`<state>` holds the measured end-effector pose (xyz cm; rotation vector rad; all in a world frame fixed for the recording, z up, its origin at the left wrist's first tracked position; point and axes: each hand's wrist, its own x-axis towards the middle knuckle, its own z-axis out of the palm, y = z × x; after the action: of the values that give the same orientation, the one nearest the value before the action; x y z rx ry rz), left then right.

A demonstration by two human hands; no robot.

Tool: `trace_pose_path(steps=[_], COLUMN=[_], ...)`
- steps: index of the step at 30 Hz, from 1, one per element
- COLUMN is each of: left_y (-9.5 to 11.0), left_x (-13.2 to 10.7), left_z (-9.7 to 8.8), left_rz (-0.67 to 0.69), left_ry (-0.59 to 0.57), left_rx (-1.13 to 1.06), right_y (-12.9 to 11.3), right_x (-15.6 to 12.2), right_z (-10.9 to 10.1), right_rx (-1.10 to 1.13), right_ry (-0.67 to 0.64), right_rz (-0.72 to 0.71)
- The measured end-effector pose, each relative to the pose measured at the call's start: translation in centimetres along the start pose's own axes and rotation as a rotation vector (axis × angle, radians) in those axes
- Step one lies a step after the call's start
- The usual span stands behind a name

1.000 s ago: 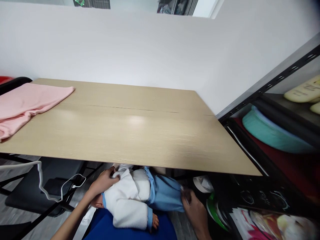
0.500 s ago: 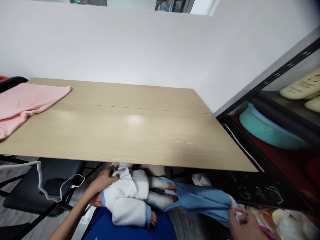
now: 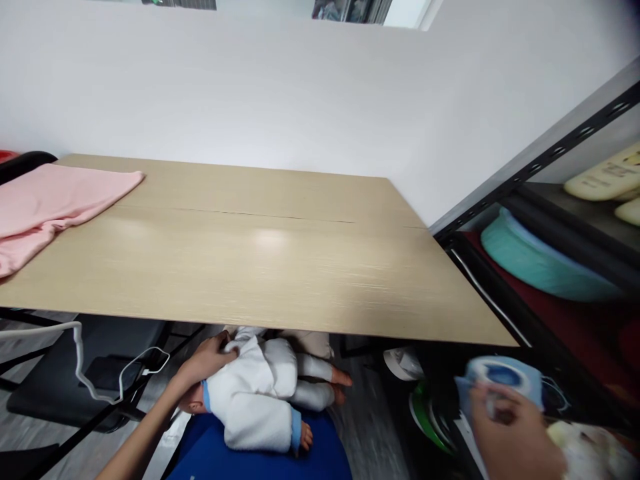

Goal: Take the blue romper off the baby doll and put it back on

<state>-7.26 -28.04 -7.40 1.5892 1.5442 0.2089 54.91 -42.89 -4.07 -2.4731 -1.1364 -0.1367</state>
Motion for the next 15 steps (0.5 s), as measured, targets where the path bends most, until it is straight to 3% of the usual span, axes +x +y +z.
trace_pose_path(steps=[2,5,8,11,15], left_y=[-0.1,0.2,0.6,0.4,-1.8], left_x=[0.1,0.0,-0.4,-1.2,-2.7], left_z=[0.1,0.3,0.2,-0.6,-2.7], left_rz=[0.000,0.008,0.000,-0.023,-0.104], left_ry=[-0.007,-0.002,0.018,0.026,-0.011], left_rx=[0.009,-0.012,-0.009,0.007,-0.038], right_y=[-5.2,-13.2,-19.9,-23.9,-25.4], right_x=[-1.0,-3.2,-5.6,-7.7,-9.5], right_z=[2.0,6.0,10.2,13.4,14.4], right_rx=[0.067,0.151,0.247,0.274,0.295], right_ry=[-0.037,-0.553,-0.763,-0.879,-0.914], right_rz=[-0.086,-0.528,-0.769,-0.931,-0.997])
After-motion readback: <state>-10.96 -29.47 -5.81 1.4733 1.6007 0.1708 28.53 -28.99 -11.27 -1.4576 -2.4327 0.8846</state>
